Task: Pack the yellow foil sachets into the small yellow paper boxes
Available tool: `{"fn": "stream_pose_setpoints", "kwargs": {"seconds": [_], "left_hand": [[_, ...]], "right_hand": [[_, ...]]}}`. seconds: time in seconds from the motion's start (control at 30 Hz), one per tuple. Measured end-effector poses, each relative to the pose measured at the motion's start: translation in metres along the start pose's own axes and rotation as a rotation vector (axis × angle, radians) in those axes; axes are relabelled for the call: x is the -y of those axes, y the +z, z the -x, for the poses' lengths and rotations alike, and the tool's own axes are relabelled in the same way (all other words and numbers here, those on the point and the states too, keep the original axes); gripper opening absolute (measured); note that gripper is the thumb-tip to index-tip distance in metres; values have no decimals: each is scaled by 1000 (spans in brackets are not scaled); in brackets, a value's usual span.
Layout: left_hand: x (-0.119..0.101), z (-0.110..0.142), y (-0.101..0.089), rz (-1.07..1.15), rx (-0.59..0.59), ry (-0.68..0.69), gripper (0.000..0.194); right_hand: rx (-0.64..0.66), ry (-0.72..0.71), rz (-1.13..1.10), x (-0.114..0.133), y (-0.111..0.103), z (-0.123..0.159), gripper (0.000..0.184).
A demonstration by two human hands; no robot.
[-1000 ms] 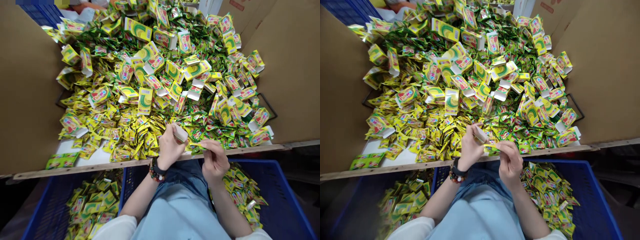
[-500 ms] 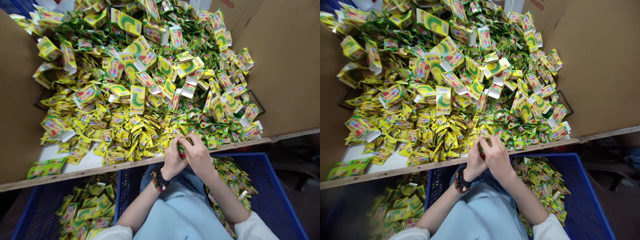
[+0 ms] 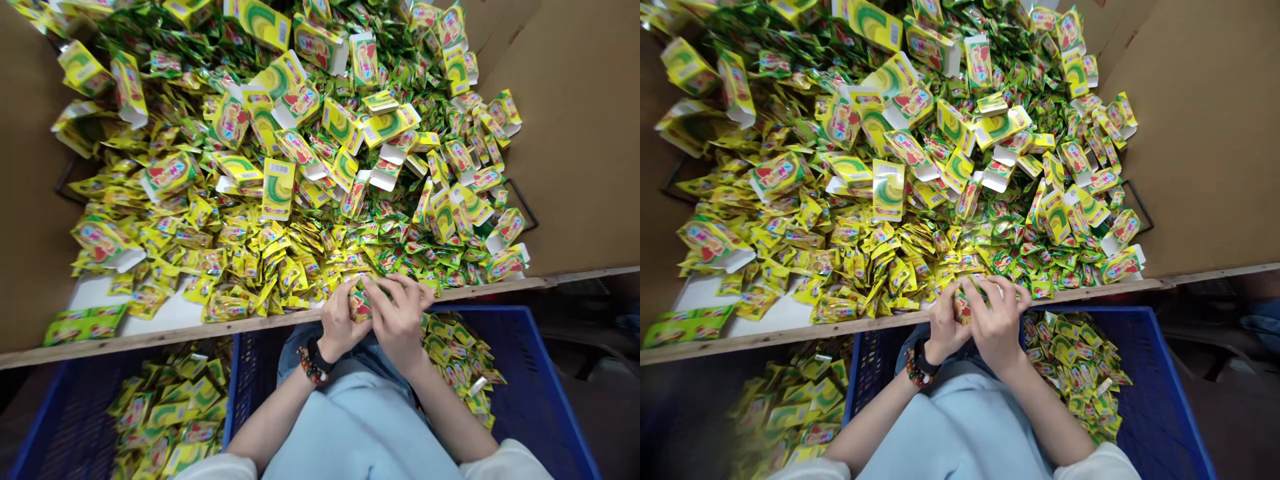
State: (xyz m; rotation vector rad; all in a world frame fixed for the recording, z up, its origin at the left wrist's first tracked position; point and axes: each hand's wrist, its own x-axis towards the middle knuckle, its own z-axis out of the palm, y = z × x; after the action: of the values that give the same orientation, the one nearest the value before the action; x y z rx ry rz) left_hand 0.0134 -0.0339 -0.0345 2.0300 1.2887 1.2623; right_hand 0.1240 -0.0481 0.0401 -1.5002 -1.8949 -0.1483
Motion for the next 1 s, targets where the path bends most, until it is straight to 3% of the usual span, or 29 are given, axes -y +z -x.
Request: {"fn": "stream_pose_setpoints", "kwargs": {"seconds": [0.2, 0.33, 0.4, 0.5, 0.57, 0.67, 0.8, 0.93, 1.0], "left_hand": [[5, 3, -1, -32, -47, 26, 51], [10, 7, -1, -16, -44, 89, 61], [13, 8, 1, -1, -42, 146, 56], [15, 7, 4, 22, -37, 151, 56], [14, 5, 4, 26, -31, 119, 62], [10, 3, 2, -1, 18, 60, 60], [6, 1, 1, -60, 30, 43, 57], [6, 0, 2, -51, 2, 60, 61], [7, 1, 2, -35, -16, 62, 62]], "right_hand": [[6, 160, -317, 4, 10, 9, 36], [-50, 485, -776, -5, 14, 12, 65], [75, 656, -1027, -10, 17, 12, 70], [336, 704, -1246, -12, 19, 12, 46], [344, 593, -1178, -10, 19, 13, 39], [230, 439, -946, -5, 19, 16, 38], [128, 539, -851, -2, 23, 14, 32], [133, 599, -907, -4, 23, 9, 29], [169, 553, -905, -7, 23, 8, 31]]}}
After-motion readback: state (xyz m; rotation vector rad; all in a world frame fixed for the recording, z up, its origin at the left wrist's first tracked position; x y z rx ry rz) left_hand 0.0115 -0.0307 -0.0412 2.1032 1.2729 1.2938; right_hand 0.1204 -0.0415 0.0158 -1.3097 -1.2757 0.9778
